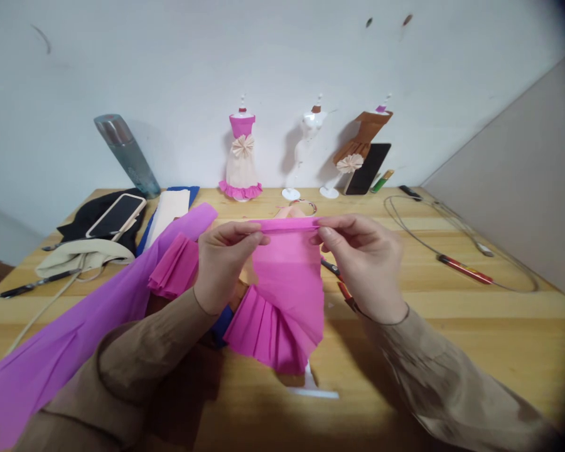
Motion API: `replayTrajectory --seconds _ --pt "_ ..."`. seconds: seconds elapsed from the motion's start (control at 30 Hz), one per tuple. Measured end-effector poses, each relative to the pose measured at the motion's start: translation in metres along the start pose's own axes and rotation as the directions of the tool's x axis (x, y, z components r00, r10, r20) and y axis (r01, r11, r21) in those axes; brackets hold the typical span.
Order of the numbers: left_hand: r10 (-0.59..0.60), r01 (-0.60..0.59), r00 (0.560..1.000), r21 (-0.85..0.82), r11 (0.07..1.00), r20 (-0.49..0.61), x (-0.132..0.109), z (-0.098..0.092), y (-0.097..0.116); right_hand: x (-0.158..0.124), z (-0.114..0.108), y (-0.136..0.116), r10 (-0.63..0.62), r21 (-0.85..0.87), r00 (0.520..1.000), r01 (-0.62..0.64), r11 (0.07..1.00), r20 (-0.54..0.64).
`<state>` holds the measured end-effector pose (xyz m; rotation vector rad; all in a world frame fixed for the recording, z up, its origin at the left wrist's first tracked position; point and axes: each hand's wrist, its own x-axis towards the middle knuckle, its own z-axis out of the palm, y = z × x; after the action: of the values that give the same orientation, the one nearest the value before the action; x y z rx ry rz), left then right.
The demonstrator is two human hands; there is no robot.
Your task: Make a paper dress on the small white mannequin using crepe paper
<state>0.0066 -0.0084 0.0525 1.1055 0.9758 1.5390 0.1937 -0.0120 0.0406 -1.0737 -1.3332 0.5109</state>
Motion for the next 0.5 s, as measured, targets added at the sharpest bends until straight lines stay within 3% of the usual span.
replayTrajectory --seconds 0.13,0.5 --pt "-0.039 0.040 0.999 -0.029 0.999 0.010 0.0010 -0.0009 -0.0008 0.0013 0.0010 -0.0051 0.056 0.099 0.998 -0.054 0.994 -0.018" --pt "0.018 -0.017 1.000 -0.050 0.999 0.007 0.0018 -0.0007 -0.0010 -0.0051 0.0015 0.0023 -0.092 -0.034 0.995 0.091 0.995 -0.039"
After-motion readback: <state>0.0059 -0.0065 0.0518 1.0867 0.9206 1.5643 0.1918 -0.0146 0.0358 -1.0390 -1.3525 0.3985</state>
